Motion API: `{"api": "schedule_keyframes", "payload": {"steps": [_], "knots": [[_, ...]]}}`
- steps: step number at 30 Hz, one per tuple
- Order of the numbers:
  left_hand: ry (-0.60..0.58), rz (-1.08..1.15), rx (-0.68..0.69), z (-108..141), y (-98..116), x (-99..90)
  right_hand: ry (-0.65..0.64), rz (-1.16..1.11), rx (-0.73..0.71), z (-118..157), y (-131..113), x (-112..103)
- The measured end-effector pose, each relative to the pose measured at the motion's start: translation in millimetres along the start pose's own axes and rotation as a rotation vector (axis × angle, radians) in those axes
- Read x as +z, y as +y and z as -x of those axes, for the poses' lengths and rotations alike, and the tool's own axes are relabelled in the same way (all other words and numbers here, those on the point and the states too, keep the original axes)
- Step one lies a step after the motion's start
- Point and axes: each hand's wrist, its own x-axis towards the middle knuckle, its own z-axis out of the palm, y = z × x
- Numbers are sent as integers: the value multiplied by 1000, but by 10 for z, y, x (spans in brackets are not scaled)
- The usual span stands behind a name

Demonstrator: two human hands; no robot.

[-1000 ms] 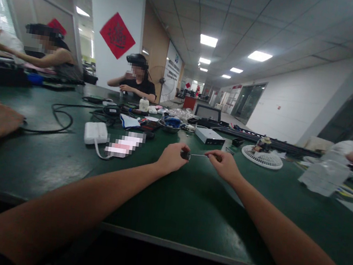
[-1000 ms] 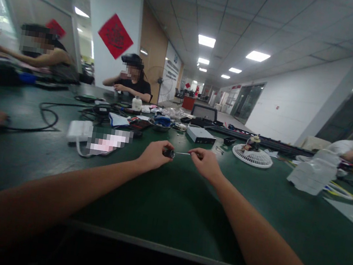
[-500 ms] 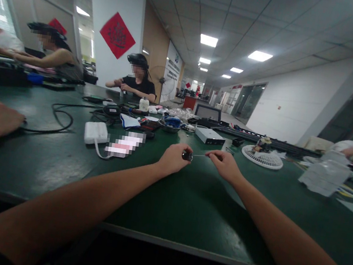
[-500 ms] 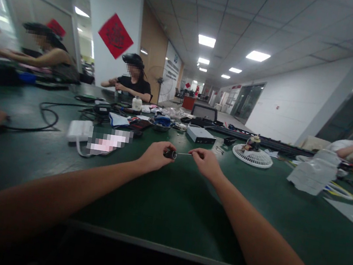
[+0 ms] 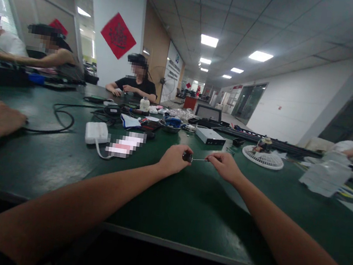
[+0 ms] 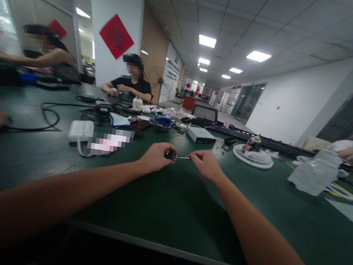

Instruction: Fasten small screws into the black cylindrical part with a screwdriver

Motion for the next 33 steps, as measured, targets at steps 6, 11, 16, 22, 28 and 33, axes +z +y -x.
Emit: {"api": "schedule_keyframes", "payload": {"steps": [6, 11, 16, 22, 28, 33], "knots": [[-26, 11, -10, 1, 1, -4, 37, 26, 58, -9, 23, 2], [-60, 12, 5, 3, 5, -16, -36, -61, 90, -16, 83, -2], [-53, 16, 6, 4, 8, -13, -2, -15, 80, -21, 139, -4], [-89, 32, 41, 12, 24, -15, -8, -72, 95, -15, 111, 23], [-95, -7, 32, 7, 20, -6, -89, 28, 48, -2, 36, 5], [-73, -3, 39, 7, 8, 0, -18, -16, 80, -8, 77, 15]]}}
